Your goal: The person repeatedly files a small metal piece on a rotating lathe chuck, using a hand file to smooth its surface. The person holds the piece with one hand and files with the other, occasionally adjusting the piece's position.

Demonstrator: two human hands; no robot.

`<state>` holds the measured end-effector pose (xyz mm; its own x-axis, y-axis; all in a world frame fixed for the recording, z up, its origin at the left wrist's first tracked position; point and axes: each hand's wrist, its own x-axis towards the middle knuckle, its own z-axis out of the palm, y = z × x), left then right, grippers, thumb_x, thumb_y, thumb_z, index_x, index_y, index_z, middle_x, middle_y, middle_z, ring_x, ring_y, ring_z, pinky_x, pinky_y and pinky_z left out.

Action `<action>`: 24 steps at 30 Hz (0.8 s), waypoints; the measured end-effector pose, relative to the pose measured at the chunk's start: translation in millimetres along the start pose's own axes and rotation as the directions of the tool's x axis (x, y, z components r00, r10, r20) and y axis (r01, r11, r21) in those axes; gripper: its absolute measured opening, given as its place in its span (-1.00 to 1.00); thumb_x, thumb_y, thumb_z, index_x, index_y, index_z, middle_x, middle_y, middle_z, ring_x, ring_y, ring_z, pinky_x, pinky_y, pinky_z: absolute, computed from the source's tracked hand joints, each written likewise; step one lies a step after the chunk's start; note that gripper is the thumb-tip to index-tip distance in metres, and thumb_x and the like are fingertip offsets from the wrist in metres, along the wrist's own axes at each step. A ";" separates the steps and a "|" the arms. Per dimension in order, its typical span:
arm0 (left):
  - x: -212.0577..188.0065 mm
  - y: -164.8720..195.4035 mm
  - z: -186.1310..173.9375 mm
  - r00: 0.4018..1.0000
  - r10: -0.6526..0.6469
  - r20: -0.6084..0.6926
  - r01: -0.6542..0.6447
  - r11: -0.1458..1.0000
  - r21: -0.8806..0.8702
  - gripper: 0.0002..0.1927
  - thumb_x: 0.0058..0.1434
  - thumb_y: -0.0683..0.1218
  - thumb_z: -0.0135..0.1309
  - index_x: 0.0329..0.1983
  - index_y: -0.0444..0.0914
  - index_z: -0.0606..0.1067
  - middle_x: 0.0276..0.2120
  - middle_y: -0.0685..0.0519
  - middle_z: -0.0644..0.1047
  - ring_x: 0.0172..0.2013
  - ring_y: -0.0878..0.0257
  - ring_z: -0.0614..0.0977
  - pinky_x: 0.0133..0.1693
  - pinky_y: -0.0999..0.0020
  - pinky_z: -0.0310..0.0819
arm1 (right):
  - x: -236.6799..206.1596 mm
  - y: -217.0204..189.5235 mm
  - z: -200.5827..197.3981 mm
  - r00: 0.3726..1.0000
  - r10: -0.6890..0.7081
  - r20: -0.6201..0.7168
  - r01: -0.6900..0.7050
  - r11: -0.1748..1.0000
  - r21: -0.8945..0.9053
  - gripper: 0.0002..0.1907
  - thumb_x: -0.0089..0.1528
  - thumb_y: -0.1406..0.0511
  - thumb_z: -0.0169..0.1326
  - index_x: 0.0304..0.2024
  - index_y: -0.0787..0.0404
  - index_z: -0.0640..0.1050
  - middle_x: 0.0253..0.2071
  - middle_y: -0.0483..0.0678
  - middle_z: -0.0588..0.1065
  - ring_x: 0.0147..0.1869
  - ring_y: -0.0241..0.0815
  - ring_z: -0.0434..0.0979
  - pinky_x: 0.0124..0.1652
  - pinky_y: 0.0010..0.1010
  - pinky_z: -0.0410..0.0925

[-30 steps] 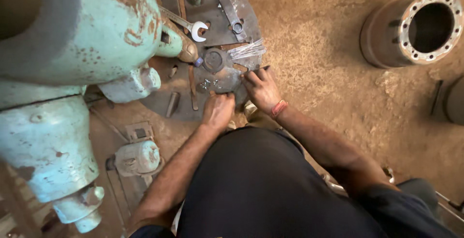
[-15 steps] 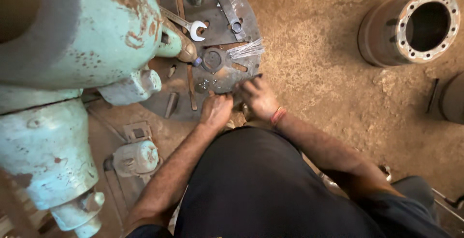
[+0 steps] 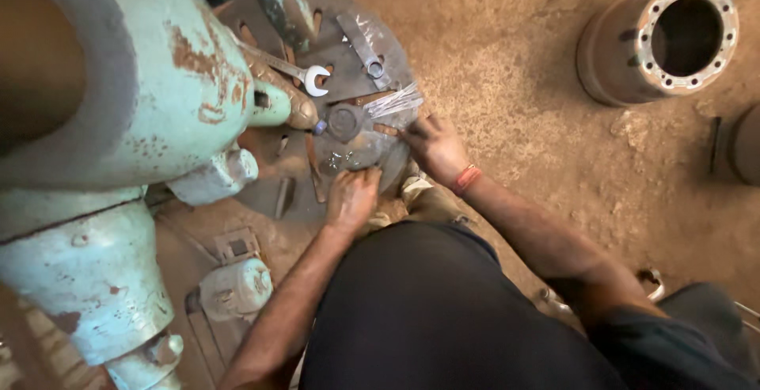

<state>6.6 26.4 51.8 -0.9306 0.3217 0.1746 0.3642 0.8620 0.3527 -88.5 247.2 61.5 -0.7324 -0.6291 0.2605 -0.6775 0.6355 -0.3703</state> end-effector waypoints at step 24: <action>108.3 11.0 -9.1 0.742 -0.395 0.542 0.467 -0.275 -0.840 -0.71 0.41 0.00 0.09 -0.15 -0.34 0.62 -0.46 0.07 0.61 -0.45 0.32 0.61 -0.32 0.41 0.51 | -88.0 27.8 -10.0 0.556 0.773 0.306 -0.646 0.169 0.745 -0.71 0.23 0.37 0.18 -0.01 0.36 0.65 -0.27 -0.10 0.60 -0.33 -0.43 0.59 -0.40 -0.55 0.46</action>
<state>-89.9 67.2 82.9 -0.8544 0.1107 -0.5077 -0.5037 -0.4161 0.7570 -43.6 324.7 37.2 -0.9101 0.0045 -0.4145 0.4084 0.1805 -0.8948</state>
